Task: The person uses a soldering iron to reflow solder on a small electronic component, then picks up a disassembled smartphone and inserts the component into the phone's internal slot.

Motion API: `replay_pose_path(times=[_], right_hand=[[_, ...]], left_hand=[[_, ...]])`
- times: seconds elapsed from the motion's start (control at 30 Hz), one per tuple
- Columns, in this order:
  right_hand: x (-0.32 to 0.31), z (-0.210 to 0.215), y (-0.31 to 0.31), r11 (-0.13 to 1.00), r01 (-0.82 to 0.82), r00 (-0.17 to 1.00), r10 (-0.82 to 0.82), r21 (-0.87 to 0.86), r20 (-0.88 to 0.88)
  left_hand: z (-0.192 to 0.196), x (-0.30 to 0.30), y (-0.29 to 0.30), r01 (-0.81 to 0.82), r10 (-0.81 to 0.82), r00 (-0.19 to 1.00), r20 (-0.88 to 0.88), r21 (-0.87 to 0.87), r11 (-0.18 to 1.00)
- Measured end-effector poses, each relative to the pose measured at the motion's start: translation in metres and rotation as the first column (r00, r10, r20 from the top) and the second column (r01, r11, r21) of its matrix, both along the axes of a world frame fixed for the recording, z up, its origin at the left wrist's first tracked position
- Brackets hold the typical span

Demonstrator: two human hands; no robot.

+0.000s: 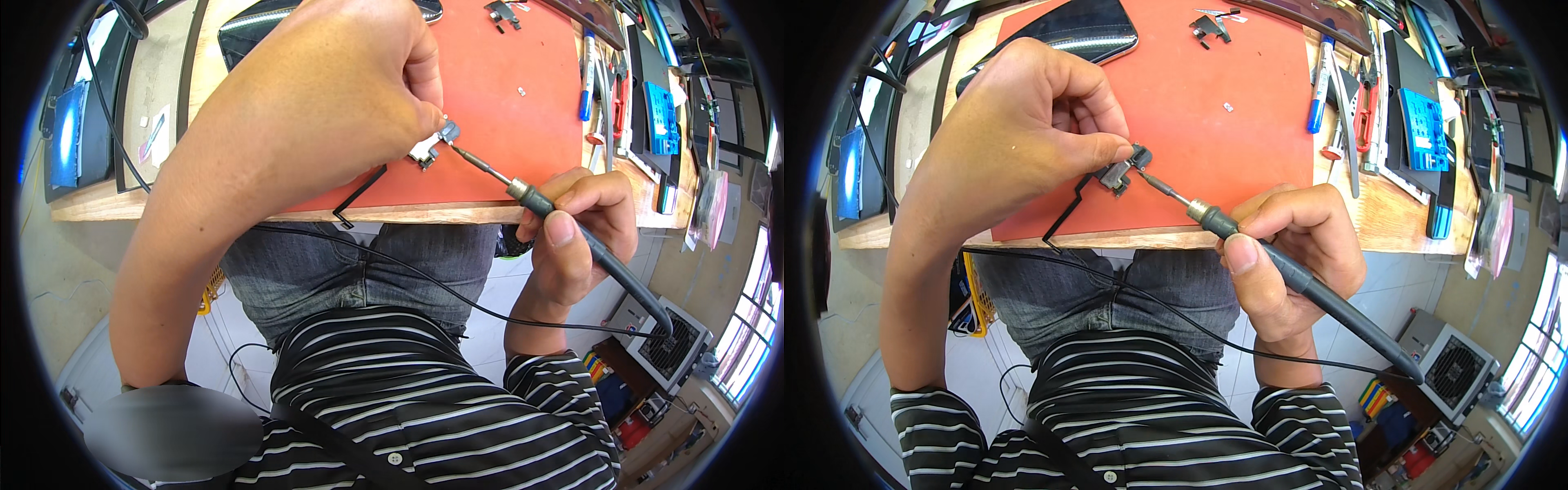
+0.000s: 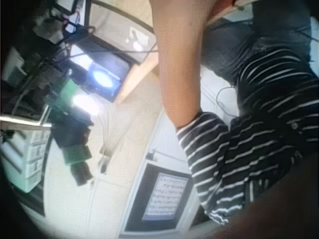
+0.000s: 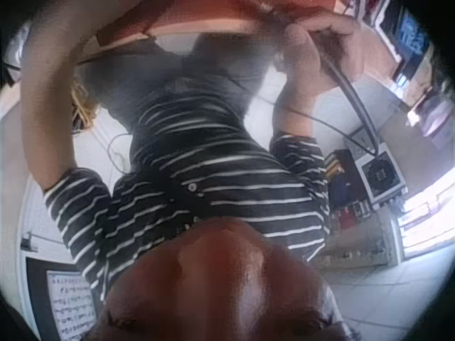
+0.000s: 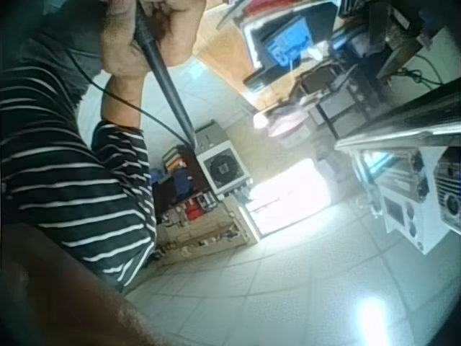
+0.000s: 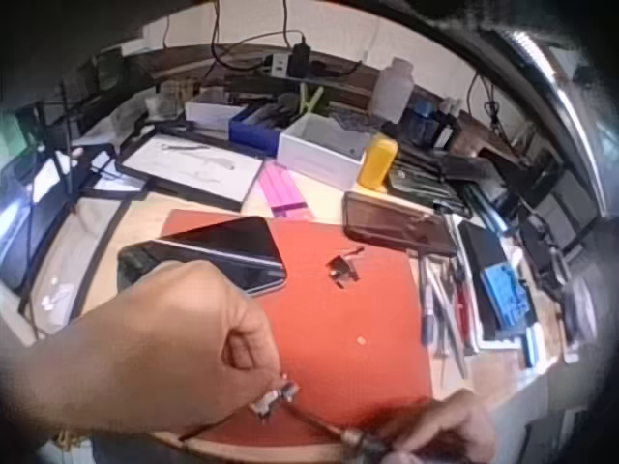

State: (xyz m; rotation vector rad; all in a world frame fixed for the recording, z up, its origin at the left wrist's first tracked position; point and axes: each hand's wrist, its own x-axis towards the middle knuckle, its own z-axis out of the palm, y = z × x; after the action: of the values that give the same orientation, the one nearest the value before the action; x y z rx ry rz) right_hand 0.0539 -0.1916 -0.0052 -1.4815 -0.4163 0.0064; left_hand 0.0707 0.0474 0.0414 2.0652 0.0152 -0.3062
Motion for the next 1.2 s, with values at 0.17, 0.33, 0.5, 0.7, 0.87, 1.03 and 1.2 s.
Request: replay_pose_path(times=[0.17,0.33,0.5,0.7,0.87,1.03,1.2], right_hand=[[0.000,0.000,0.000,1.000,0.011,1.000,-0.011,-0.002,0.011],[0.000,-0.001,-0.001,1.000,0.007,1.000,-0.007,0.001,0.016],[0.000,-0.001,-0.001,1.000,0.016,1.000,-0.016,0.004,0.012],[0.000,-0.002,0.004,0.995,0.084,0.994,-0.079,-0.061,0.079],[0.000,-0.002,0.003,0.994,0.100,0.993,-0.096,-0.047,0.075],[-0.001,-0.004,-0.004,0.992,0.104,0.994,-0.105,0.073,0.003],[0.000,-0.005,-0.003,0.982,0.150,0.989,-0.150,0.115,-0.007]], left_hand=[[0.004,0.000,-0.002,-0.013,0.013,1.000,-0.022,0.030,0.999],[0.004,-0.001,-0.002,-0.013,0.014,1.000,-0.018,0.014,1.000],[0.004,-0.002,-0.001,0.001,-0.001,1.000,0.000,0.007,1.000],[0.007,-0.015,-0.012,-0.185,0.181,0.983,-0.038,-0.114,0.976],[0.006,-0.028,-0.006,-0.183,0.061,0.929,0.365,0.311,0.933],[-0.010,-0.055,-0.008,-0.222,-0.074,0.785,0.615,0.391,0.893],[-0.027,-0.065,-0.020,-0.233,-0.095,0.747,0.658,0.393,0.890]])
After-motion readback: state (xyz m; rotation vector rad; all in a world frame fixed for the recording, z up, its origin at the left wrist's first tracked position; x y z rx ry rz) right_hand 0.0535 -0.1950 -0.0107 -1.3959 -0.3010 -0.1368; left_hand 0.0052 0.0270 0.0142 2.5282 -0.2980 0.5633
